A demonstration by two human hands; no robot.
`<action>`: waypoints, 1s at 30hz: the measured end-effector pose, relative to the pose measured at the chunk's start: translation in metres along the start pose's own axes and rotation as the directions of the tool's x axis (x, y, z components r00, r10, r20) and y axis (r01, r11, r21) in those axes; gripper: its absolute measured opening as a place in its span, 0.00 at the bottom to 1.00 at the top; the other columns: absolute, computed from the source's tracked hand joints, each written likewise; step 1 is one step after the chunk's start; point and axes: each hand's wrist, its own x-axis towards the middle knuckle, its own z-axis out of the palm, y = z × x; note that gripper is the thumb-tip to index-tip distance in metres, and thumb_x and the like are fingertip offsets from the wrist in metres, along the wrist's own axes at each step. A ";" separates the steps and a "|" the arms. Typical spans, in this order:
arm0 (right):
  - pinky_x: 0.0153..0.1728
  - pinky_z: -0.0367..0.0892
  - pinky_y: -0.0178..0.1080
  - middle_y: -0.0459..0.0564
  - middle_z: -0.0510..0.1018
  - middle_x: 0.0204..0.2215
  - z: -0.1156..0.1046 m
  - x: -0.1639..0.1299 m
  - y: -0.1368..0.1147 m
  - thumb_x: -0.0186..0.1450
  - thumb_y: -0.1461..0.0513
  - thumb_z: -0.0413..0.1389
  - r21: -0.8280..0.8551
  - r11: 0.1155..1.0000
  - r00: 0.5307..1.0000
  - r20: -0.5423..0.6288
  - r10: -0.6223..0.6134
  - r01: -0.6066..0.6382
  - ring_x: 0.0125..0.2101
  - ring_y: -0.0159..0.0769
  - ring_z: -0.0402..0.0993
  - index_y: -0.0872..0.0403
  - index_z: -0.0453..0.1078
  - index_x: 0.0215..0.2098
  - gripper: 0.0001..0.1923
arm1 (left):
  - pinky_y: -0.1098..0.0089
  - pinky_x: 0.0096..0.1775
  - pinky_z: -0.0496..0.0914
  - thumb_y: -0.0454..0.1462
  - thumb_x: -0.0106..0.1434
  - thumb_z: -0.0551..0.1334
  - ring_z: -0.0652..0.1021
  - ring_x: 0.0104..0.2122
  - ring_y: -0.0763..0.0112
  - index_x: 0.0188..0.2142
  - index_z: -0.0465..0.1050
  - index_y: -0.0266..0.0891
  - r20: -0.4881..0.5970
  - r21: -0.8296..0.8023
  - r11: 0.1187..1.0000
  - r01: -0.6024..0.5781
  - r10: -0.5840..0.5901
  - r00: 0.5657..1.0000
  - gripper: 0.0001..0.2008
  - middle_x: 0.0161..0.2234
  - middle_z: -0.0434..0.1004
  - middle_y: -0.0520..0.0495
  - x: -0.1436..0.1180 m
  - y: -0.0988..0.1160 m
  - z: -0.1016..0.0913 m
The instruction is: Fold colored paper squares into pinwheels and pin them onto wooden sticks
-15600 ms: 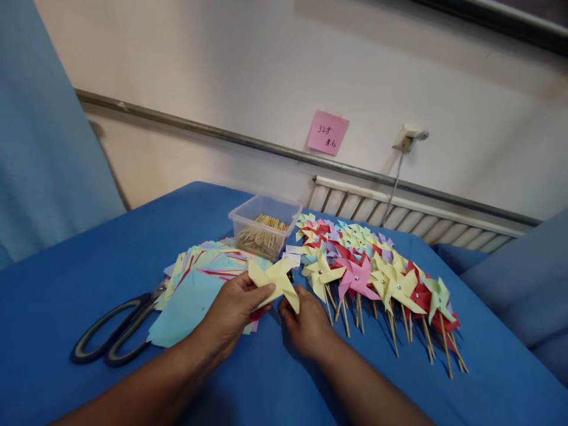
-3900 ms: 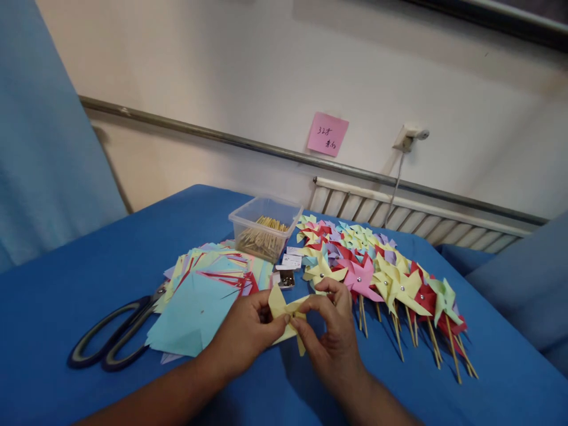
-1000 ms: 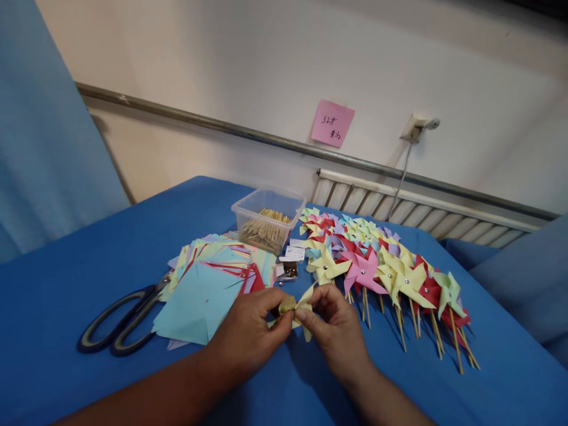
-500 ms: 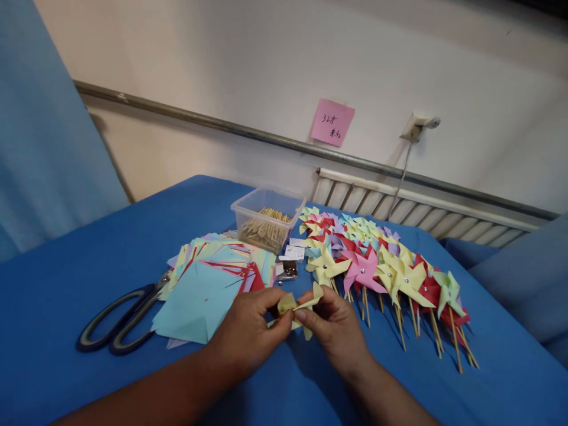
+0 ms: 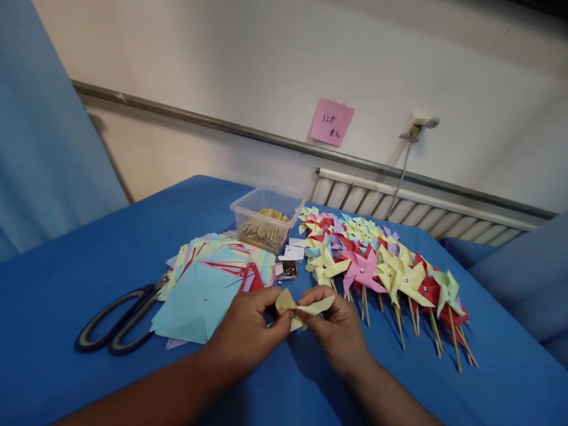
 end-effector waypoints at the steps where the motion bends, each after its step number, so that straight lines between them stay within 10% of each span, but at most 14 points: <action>1: 0.28 0.60 0.34 0.45 0.73 0.24 0.000 0.000 0.000 0.52 0.58 0.65 -0.014 1.000 1.000 -0.002 -0.008 0.008 0.26 0.31 0.66 0.54 0.72 0.26 0.09 | 0.74 0.26 0.62 0.36 0.56 0.58 0.69 0.23 0.74 0.23 0.71 0.38 -0.003 -0.017 1.000 0.005 -0.005 1.000 0.07 0.20 0.70 0.54 0.000 -0.001 0.000; 13: 0.21 0.56 0.31 0.40 0.66 0.18 -0.002 0.004 0.010 0.56 0.56 0.62 -0.056 0.998 0.998 0.049 0.030 -0.027 0.19 0.27 0.59 0.54 0.68 0.27 0.11 | 0.74 0.28 0.66 0.38 0.57 0.59 0.73 0.26 0.71 0.31 0.72 0.39 -0.022 -0.137 0.989 0.049 -0.053 0.998 0.06 0.25 0.74 0.53 0.002 -0.019 0.010; 20: 0.29 0.63 0.35 0.44 0.71 0.23 -0.001 0.004 0.015 0.60 0.62 0.57 -0.304 0.933 0.980 0.012 -0.197 0.192 0.25 0.32 0.66 0.54 0.68 0.30 0.04 | 0.68 0.39 0.70 0.34 0.56 0.61 0.78 0.34 0.68 0.39 0.68 0.39 0.007 -0.353 0.934 0.052 -0.053 0.999 0.10 0.34 0.78 0.49 0.005 -0.015 0.013; 27: 0.35 0.64 0.40 0.48 0.74 0.30 -0.019 0.008 0.005 0.60 0.68 0.53 -0.603 0.513 0.715 0.142 -0.684 0.611 0.33 0.37 0.71 0.51 0.66 0.36 0.07 | 0.67 0.42 0.69 0.38 0.56 0.63 0.75 0.38 0.67 0.43 0.67 0.40 -0.181 -0.378 0.924 0.051 -0.128 0.975 0.14 0.38 0.74 0.48 0.006 -0.017 0.008; 30: 0.39 0.64 0.44 0.51 0.75 0.33 -0.024 0.008 0.000 0.60 0.67 0.54 -0.666 0.275 0.565 0.266 -0.781 0.694 0.37 0.40 0.72 0.52 0.67 0.40 0.10 | 0.70 0.34 0.67 0.42 0.58 0.61 0.72 0.30 0.70 0.33 0.70 0.39 -0.070 -0.427 0.899 0.096 -0.139 0.988 0.09 0.27 0.72 0.52 0.005 -0.014 0.003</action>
